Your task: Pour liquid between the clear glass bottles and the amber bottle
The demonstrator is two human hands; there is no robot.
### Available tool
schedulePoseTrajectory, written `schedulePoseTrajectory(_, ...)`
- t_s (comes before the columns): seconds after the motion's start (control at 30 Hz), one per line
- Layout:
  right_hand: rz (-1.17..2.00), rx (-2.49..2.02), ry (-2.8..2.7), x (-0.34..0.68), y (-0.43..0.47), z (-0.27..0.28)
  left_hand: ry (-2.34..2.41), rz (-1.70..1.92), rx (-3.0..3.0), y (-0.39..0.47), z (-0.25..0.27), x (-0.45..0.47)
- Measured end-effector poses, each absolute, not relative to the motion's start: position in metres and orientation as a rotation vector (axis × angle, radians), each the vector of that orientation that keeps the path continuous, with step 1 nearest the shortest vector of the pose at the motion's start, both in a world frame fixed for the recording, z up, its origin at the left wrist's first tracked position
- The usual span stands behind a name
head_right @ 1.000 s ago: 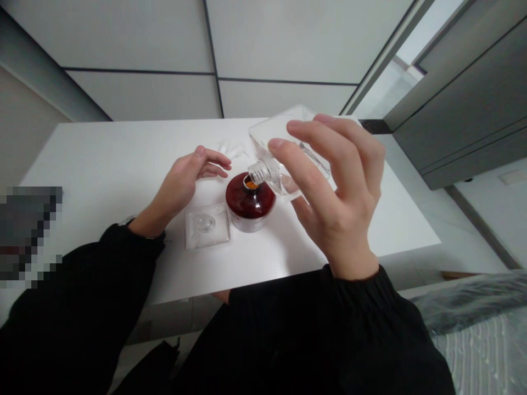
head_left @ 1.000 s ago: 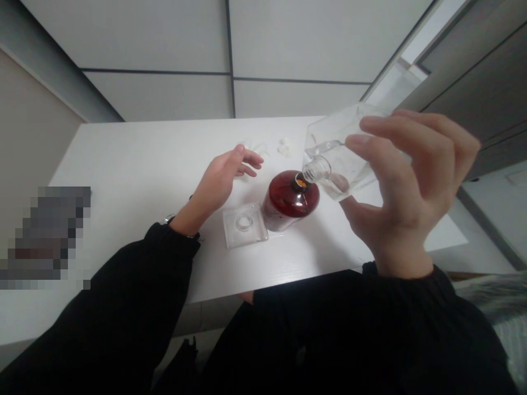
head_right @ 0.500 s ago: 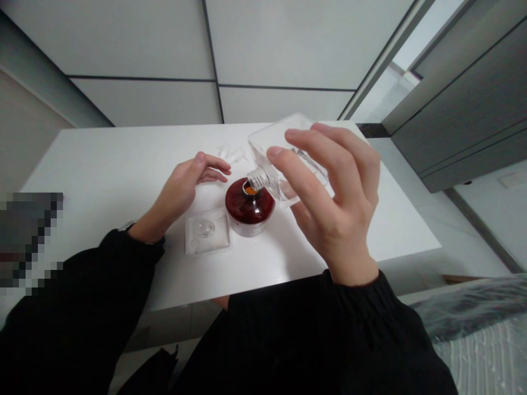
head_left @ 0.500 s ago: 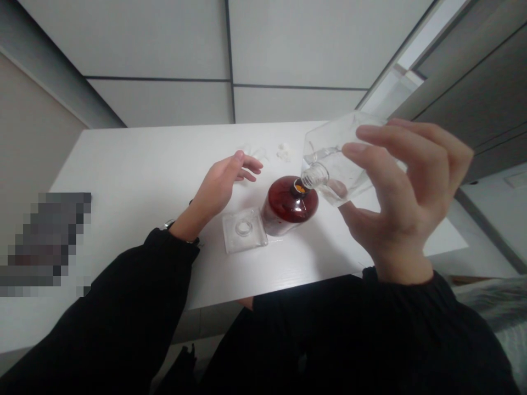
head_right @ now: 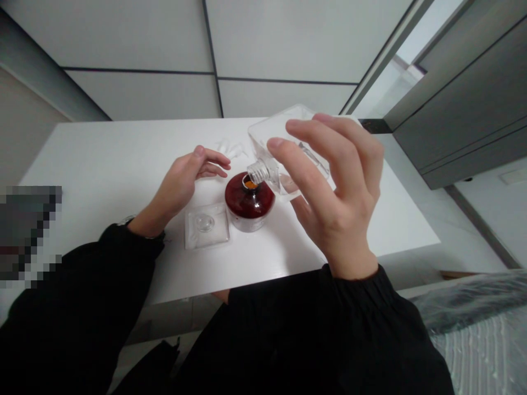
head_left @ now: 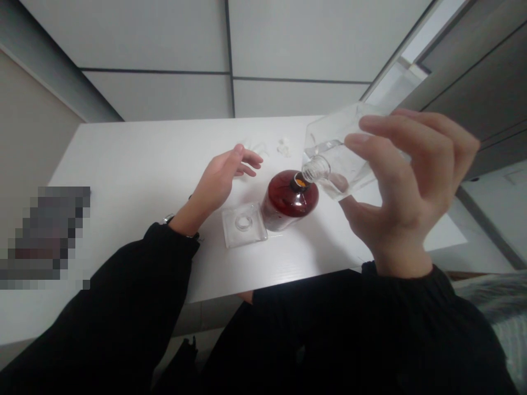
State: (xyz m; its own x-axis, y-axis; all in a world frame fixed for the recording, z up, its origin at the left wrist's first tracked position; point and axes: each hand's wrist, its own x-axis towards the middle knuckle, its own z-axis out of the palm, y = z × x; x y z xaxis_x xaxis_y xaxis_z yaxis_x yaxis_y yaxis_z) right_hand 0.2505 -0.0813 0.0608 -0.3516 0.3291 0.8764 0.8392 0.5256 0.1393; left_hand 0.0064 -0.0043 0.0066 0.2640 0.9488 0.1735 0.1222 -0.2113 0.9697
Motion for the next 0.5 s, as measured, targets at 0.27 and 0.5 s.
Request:
schedulePoseTrajectory(0.27,-0.813,-0.938,-1.904,0.2534,-0.0783,0.0597,1.037,1.074,1.581,-0.004,0.0064,0.0059)
schedulePoseTrajectory(0.5,-0.739,-0.928,-1.908,0.2526,-0.0791,0.0582,1.024,1.083,1.572,-0.0038,0.0058,0.0059)
